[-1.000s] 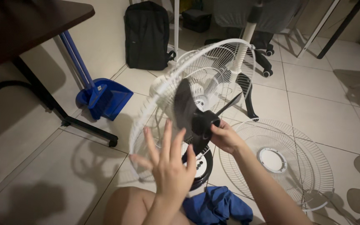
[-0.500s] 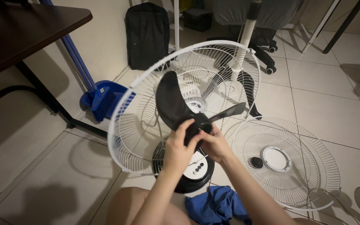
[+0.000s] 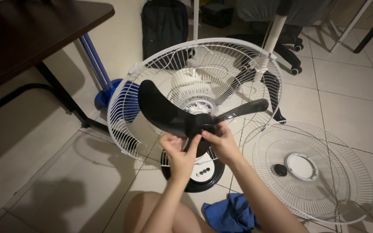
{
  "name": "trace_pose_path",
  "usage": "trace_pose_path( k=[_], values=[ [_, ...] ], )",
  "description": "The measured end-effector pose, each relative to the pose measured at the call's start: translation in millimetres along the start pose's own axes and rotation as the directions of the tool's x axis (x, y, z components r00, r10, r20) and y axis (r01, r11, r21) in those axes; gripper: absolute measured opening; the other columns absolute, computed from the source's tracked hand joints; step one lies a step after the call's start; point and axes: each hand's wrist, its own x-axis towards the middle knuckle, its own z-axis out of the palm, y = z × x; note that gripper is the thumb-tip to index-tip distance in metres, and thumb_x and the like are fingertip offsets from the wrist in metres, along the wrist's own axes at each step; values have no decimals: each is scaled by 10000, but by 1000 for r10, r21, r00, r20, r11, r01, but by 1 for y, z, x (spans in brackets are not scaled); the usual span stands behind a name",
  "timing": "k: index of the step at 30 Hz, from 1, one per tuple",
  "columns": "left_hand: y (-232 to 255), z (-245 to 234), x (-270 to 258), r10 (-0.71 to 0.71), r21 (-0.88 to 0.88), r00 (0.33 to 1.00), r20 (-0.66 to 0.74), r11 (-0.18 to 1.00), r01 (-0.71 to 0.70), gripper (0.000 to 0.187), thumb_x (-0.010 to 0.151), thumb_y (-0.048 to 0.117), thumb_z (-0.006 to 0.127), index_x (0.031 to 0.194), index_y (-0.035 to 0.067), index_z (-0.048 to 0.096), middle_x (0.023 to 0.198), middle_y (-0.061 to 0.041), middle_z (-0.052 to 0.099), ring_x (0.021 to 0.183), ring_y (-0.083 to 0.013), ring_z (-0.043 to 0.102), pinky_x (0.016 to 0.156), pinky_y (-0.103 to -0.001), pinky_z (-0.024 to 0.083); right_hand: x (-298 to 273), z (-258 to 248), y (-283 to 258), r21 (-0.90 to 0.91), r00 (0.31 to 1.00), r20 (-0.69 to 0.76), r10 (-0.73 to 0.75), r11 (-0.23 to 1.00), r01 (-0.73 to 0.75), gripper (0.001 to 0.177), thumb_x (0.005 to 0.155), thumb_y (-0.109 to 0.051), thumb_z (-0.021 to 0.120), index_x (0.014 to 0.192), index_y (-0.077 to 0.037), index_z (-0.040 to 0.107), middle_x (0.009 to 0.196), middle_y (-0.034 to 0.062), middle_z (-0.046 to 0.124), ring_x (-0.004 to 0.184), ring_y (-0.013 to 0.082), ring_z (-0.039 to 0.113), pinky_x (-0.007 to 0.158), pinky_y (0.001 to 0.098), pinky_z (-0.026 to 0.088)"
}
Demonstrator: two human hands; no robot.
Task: The person assembles a standing fan by attaching the fan blades to the motor hub and securing them with a central cap. They then attach the front wire cage to complete the assembly.
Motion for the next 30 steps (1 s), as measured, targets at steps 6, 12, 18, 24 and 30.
trace_pose_path(
  k=[6,12,18,24,30],
  values=[
    [1,-1,19,-373,-212,912,169,890,404,397,876,72,812,1195,-47,607,1116,-85,699,984,-124,652,870,-273,534,0,-3,-2,-267,997,3,-82,960,80,478,866,21,744,1291,25,527,1198,135,676,1120,225,650,988,381,527],
    [12,-7,30,-425,-59,881,206,894,445,269,869,145,829,1041,-45,746,956,-46,748,844,-94,661,772,-260,536,-8,12,5,-327,981,-18,-195,928,179,461,879,-24,753,1269,29,512,1210,135,677,1140,209,650,1007,358,522],
    [19,-2,31,-404,-84,890,209,900,428,269,864,134,829,1041,-51,748,961,-45,771,840,-89,687,756,-252,553,-12,12,3,-339,982,-49,-184,928,157,434,898,-38,749,1261,36,524,1213,131,670,1133,200,641,1003,352,522],
    [32,-1,38,-413,-83,874,258,891,446,284,864,110,816,1088,-44,731,1024,-56,762,899,-101,696,800,-256,560,-13,15,-9,-279,992,-40,-122,954,106,506,888,-26,736,1338,16,509,1241,125,659,1152,196,634,1002,343,518],
    [23,-17,43,-399,-149,809,432,853,500,322,868,81,797,1149,-39,697,1110,-61,728,1002,-122,687,891,-269,548,-15,16,-28,-364,993,-55,-103,928,76,647,834,-17,767,1402,-8,458,1233,143,633,1147,214,635,979,351,526]
  ],
)
